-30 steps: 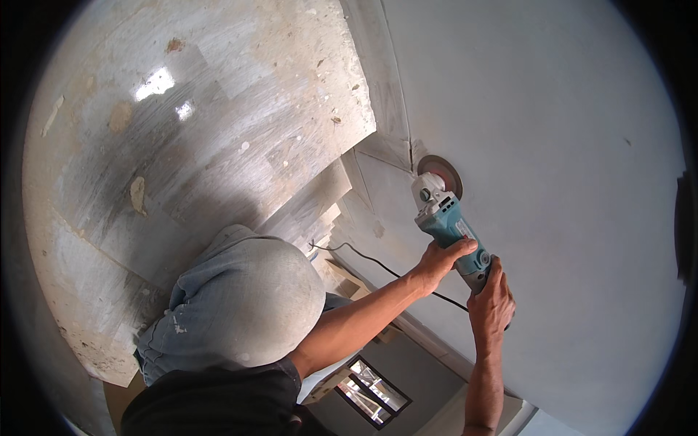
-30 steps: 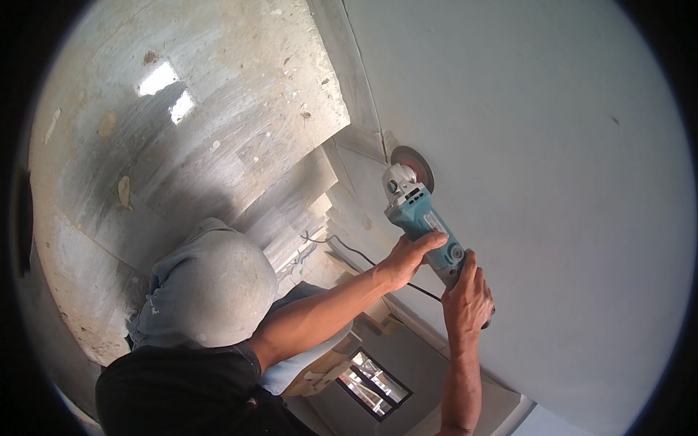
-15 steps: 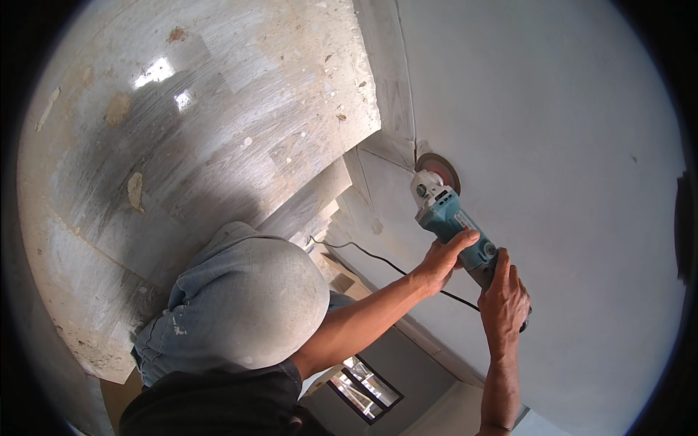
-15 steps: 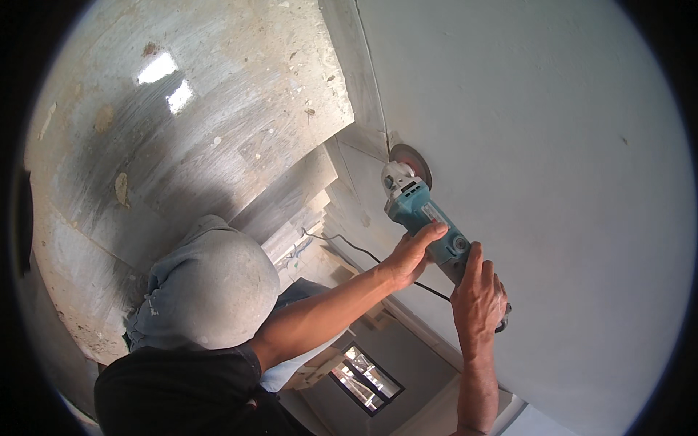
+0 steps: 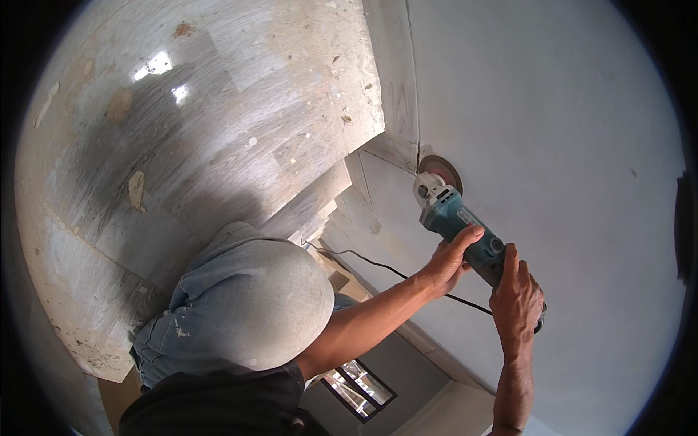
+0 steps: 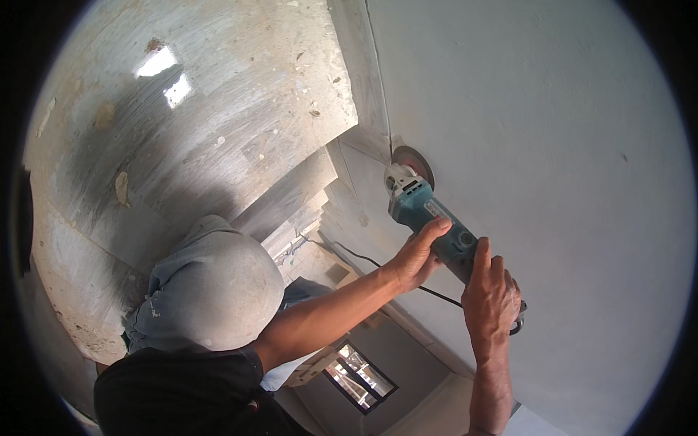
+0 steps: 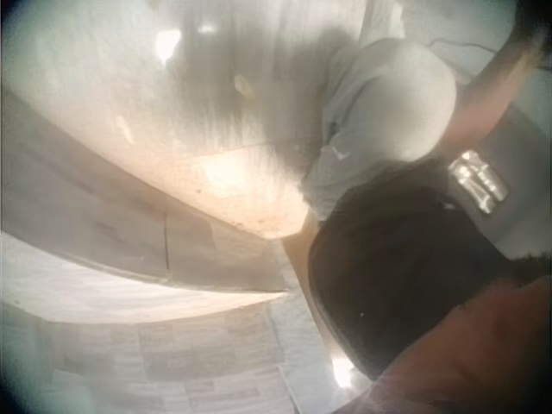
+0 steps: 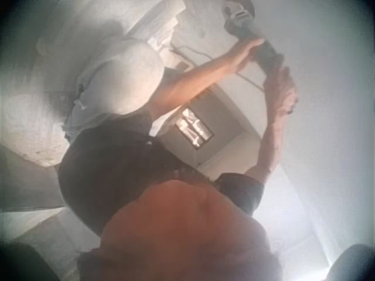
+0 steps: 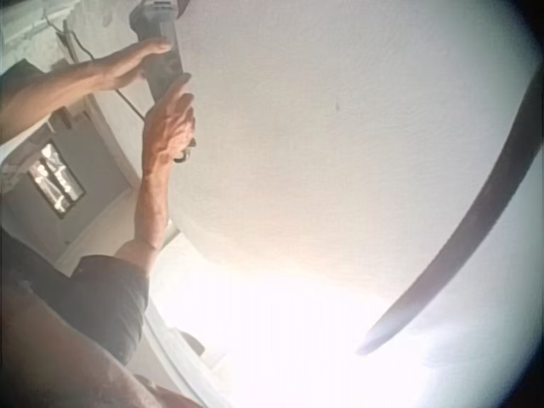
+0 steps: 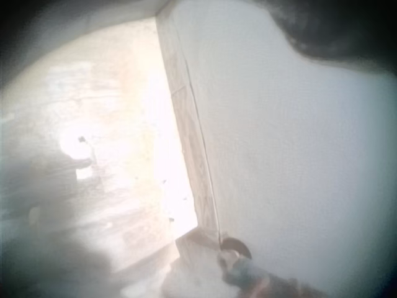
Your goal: The person uses a handheld power grinder to smooth the edges and corners of marble stairs and the adjacent wall.
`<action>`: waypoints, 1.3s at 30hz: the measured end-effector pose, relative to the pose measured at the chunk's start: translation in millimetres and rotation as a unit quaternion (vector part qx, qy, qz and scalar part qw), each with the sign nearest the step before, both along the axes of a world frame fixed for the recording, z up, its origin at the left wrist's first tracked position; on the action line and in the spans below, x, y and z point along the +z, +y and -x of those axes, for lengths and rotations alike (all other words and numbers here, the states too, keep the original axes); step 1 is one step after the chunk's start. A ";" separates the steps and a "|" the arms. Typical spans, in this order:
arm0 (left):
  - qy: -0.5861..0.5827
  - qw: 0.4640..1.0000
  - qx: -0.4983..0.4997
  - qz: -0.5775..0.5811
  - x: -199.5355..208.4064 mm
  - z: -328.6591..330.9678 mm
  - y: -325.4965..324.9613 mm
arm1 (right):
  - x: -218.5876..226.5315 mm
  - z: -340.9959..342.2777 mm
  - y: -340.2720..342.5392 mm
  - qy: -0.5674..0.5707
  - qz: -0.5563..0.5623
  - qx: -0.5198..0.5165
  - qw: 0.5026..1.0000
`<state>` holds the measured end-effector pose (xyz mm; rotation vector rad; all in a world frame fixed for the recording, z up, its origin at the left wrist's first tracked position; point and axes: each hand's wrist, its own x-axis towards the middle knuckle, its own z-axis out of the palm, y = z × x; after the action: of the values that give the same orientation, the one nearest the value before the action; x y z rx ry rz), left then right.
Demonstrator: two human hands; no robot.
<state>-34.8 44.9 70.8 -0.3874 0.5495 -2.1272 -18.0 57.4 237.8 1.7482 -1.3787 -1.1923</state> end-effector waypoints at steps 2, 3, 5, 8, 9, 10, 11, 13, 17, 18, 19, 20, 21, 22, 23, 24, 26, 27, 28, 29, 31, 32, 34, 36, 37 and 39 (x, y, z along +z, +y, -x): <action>0.006 1.000 0.002 0.004 -0.5 -1.4 1.0 | 0.5 -4.6 0.5 0.001 -0.001 0.005 1.000; 0.007 1.000 -0.001 0.002 2.3 -5.1 0.2 | 2.1 -7.8 -0.6 0.003 -0.003 0.002 1.000; 0.010 1.000 -0.002 0.000 4.0 -6.0 -1.3 | 4.0 -10.9 -3.4 0.010 -0.007 -0.001 1.000; 0.019 1.000 0.002 0.004 4.1 -5.1 -0.6 | 4.6 -16.0 -3.8 0.025 -0.010 0.004 1.000; 0.021 1.000 0.002 0.002 5.0 -5.3 -1.0 | 5.8 -17.5 -5.5 0.027 -0.015 0.005 1.000; 0.024 1.000 0.002 0.001 5.8 -5.5 -1.6 | 6.8 -18.7 -7.3 0.029 -0.020 0.006 0.999; 0.025 1.000 0.000 -0.002 6.9 -5.7 -2.4 | 7.6 -19.6 -9.0 0.031 -0.021 0.004 0.999; 0.028 1.000 -0.005 -0.006 8.1 -7.0 -2.4 | 7.6 -21.8 -9.7 0.037 -0.022 -0.001 0.999; 0.033 0.999 -0.015 -0.010 12.0 -11.5 -3.2 | 11.1 -25.4 -11.3 0.050 -0.029 -0.004 0.998; 0.033 0.999 -0.015 -0.013 11.9 -13.4 -4.0 | 11.1 -28.2 -13.1 0.049 -0.032 -0.004 0.998; 0.033 0.999 -0.016 -0.016 11.6 -14.5 -4.7 | 11.1 -30.7 -14.5 0.047 -0.035 -0.005 0.998; 0.032 0.999 -0.017 -0.014 11.2 -14.8 -5.4 | 11.0 -32.3 -15.5 0.048 -0.037 -0.005 0.998; 0.031 0.999 -0.018 -0.012 10.8 -15.1 -6.0 | 10.8 -33.9 -16.4 0.049 -0.039 -0.005 0.998; 0.030 0.999 -0.019 -0.010 10.4 -15.4 -6.5 | 10.6 -34.8 -17.3 0.050 -0.041 -0.005 0.998; 0.029 0.999 -0.016 -0.005 11.0 -15.5 -6.4 | 10.9 -35.6 -18.1 0.054 -0.041 -0.007 0.998; 0.028 1.000 -0.013 0.000 12.1 -15.5 -6.2 | 11.6 -35.8 -18.9 0.058 -0.040 -0.010 0.997; 0.034 0.999 -0.014 0.006 13.6 -15.4 -6.0 | 13.2 -37.3 -19.8 0.060 -0.041 -0.013 0.997; 0.040 0.999 -0.014 0.008 12.8 -17.4 -6.1 | 13.0 -40.3 -20.1 0.057 -0.043 -0.012 0.997; 0.046 0.999 -0.015 0.009 12.6 -18.9 -6.2 | 12.5 -42.4 -20.5 0.057 -0.045 -0.012 0.997; 0.047 0.999 -0.013 0.006 13.4 -19.9 -6.0 | 12.7 -44.6 -19.4 0.056 -0.045 -0.013 0.997; 0.047 0.999 -0.008 -0.004 14.4 -21.6 -6.7 | 12.4 -47.0 -20.2 0.058 -0.047 -0.016 0.997; 0.054 0.999 -0.006 -0.002 14.9 -19.7 -6.2 | 13.6 -47.2 -19.6 0.054 -0.048 -0.014 0.997; 0.070 0.998 -0.004 0.007 16.5 -14.7 -3.1 | 16.4 -45.2 -13.1 0.050 -0.042 -0.018 0.998; 0.067 0.998 -0.002 0.005 20.2 -12.8 0.9 | 18.5 -41.1 -9.7 0.048 -0.037 -0.033 0.998; 0.065 0.998 -0.001 0.004 21.4 -12.1 2.4 | 19.0 -37.8 -7.9 0.047 -0.033 -0.043 0.997; 0.042 0.999 0.000 0.020 18.3 -3.6 5.2 | 18.8 -27.4 -5.3 0.036 -0.030 -0.042 0.998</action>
<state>-31.2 50.1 89.1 -0.5005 0.5551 -2.1316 9.4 52.1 256.6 1.6865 -1.3989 -1.3415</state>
